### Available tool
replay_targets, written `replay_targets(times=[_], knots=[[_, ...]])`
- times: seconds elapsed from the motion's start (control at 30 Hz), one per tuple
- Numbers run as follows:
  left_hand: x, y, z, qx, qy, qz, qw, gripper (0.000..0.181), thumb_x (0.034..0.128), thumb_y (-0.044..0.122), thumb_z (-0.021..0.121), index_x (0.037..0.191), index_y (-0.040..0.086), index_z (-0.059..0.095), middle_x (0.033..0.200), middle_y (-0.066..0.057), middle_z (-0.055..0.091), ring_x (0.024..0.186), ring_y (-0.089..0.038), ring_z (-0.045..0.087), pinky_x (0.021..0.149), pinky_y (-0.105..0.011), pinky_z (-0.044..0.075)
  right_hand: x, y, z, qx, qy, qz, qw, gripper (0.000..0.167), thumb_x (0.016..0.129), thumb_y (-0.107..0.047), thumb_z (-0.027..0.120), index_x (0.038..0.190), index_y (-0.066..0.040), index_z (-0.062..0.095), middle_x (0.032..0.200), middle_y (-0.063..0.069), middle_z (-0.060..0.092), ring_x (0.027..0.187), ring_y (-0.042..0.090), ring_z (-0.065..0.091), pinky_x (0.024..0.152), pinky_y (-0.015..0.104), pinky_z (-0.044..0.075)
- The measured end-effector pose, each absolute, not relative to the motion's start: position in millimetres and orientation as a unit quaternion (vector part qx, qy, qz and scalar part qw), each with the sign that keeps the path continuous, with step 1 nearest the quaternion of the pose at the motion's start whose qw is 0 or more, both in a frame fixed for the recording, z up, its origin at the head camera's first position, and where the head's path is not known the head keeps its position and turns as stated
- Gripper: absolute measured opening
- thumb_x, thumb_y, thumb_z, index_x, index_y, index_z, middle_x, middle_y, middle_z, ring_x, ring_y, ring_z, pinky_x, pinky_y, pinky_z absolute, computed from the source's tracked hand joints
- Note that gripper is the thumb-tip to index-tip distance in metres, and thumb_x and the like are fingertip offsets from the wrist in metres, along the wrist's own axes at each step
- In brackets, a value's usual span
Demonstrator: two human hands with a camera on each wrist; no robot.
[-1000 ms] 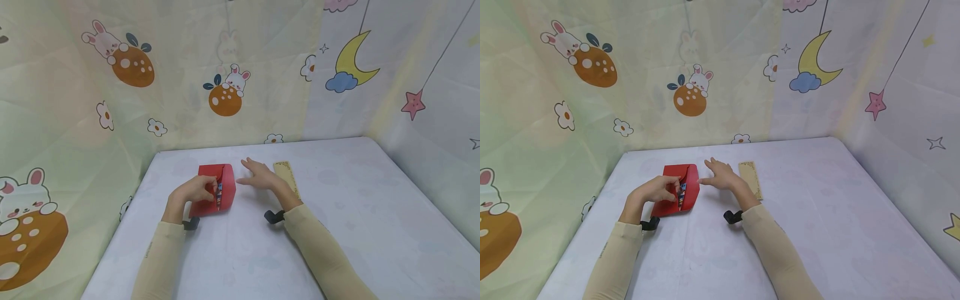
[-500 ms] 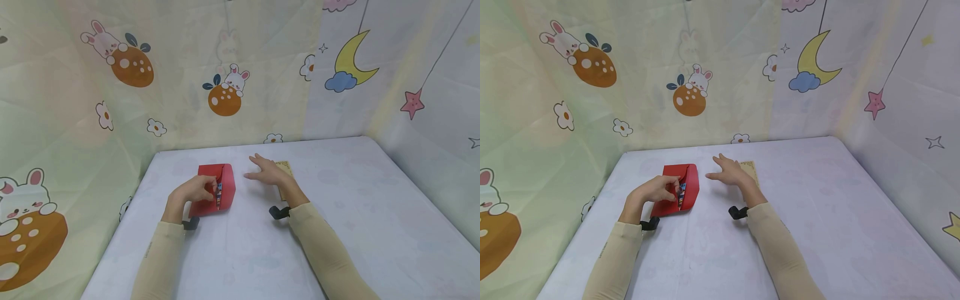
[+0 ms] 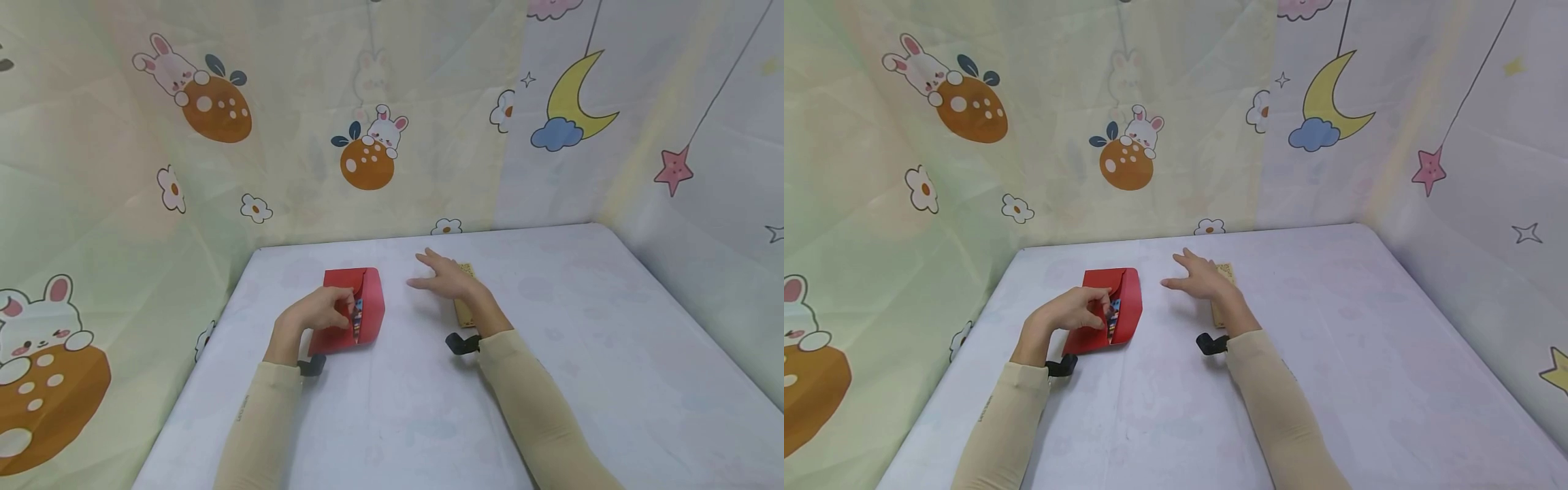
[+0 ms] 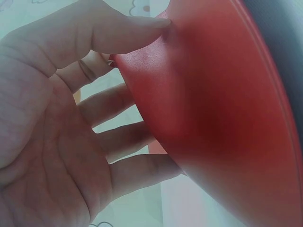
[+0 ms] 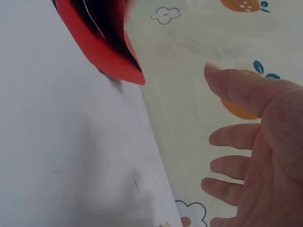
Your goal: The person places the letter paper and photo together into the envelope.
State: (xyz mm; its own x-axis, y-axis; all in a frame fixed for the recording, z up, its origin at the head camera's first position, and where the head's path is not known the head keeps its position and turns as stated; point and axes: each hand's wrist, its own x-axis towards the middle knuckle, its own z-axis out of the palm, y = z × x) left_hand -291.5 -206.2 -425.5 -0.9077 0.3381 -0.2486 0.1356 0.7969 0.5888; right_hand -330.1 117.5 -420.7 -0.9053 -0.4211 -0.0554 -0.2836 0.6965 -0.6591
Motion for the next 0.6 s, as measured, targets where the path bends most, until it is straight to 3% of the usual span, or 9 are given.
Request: replay_targets(times=[0.2, 0.6], knots=[[-291.2, -206.2, -424.8, 0.127, 0.931, 0.293, 0.175, 0.032, 0.0787, 0.015, 0.089, 0.100, 0.018, 0.065, 0.103, -0.004, 0.063, 0.106, -0.025, 0.058, 0.073, -0.034, 0.059, -332.0, 126.3, -419.5, -0.164, 0.916, -0.350, 0.110, 0.084, 0.096, -0.060, 0.063, 0.165, -0.023, 0.031, 0.176, 0.008, 0.013, 0.162, 0.040, 0.008, 0.126, 0.066, 0.010], [-291.3, -206.5, -424.5, 0.126, 0.932, 0.292, 0.172, 0.035, 0.0771, 0.016, 0.091, 0.100, 0.019, 0.065, 0.105, -0.003, 0.064, 0.109, -0.026, 0.058, 0.074, -0.034, 0.061, -335.5, 147.1, -421.7, -0.149, 0.907, -0.377, 0.110, 0.088, 0.095, -0.061, 0.064, 0.165, -0.021, 0.028, 0.176, 0.008, 0.011, 0.162, 0.035, 0.012, 0.127, 0.062, 0.016]])
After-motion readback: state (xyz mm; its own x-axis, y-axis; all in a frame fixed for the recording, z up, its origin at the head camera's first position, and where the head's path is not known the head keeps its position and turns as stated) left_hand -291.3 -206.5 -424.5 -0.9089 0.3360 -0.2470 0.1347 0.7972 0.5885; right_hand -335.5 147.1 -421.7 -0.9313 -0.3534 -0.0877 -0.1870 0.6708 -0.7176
